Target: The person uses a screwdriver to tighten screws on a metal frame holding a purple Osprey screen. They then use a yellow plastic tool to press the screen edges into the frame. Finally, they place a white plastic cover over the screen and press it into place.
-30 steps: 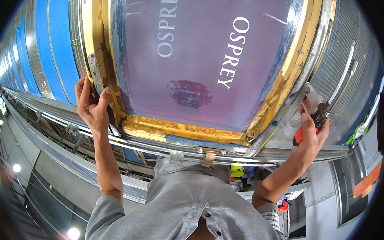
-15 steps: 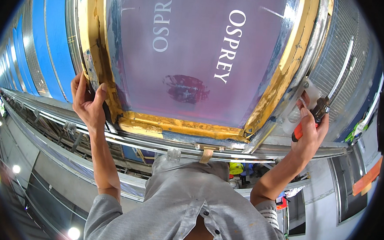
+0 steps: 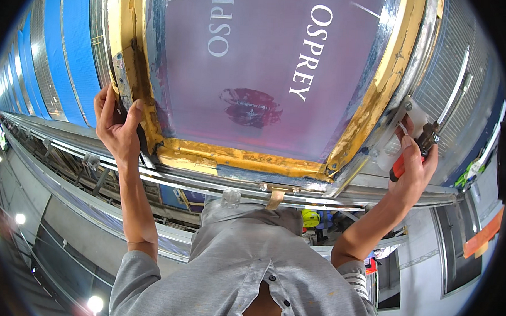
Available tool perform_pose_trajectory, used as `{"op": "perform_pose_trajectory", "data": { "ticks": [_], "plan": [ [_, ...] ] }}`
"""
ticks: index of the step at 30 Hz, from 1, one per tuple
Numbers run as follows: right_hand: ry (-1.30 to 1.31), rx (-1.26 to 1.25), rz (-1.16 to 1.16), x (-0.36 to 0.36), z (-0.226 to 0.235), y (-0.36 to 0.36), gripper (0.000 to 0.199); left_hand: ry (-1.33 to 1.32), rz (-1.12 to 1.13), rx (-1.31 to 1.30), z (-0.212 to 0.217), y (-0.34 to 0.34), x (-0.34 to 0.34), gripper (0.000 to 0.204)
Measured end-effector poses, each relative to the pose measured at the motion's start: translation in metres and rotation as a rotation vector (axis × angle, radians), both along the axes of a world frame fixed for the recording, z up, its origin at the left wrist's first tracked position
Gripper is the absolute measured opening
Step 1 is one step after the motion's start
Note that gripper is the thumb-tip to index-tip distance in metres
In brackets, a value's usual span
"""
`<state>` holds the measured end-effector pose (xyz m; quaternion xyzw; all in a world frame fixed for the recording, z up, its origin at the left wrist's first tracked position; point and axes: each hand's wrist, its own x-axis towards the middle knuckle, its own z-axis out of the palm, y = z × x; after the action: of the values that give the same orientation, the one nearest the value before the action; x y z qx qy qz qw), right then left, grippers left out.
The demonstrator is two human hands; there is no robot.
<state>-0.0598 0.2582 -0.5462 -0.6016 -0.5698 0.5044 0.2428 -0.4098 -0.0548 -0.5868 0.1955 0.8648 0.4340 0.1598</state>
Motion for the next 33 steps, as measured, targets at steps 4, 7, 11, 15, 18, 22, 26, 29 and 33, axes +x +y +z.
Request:
{"op": "perform_pose_trajectory", "data": {
  "ticks": [4,7,11,15,18,22,26,29,33],
  "plan": [
    [-0.019,-0.018,-0.016,-0.003,0.002,-0.001,0.043,0.003,-0.001,-0.003,0.001,0.001,0.001,0.056],
    [-0.042,-0.036,-0.012,-0.004,0.007,0.000,0.042,0.006,-0.006,-0.017,0.000,-0.001,0.000,0.056],
    [-0.045,-0.030,-0.022,-0.003,0.006,0.001,0.042,0.042,-0.030,-0.006,-0.001,0.002,0.001,0.048],
    [0.016,0.021,-0.057,-0.010,0.002,0.000,0.042,0.035,-0.025,0.008,0.000,0.004,0.000,0.051],
    [-0.009,-0.010,-0.052,-0.010,0.004,0.000,0.043,0.001,-0.001,0.009,0.003,0.001,0.000,0.055],
    [-0.047,-0.039,-0.039,0.003,0.007,-0.004,0.041,-0.025,-0.032,0.029,0.000,-0.004,0.000,0.054],
    [-0.109,-0.035,0.013,-0.008,0.029,-0.019,0.048,-0.031,-0.007,0.046,0.020,-0.028,0.002,0.047],
    [0.040,0.015,-0.057,-0.018,0.082,-0.050,0.044,-0.053,0.007,0.316,0.070,-0.052,-0.020,0.041],
    [-0.066,0.359,0.040,-0.043,0.086,-0.090,0.044,-0.167,-0.053,0.329,0.071,-0.077,-0.067,0.037]
  ]
}}
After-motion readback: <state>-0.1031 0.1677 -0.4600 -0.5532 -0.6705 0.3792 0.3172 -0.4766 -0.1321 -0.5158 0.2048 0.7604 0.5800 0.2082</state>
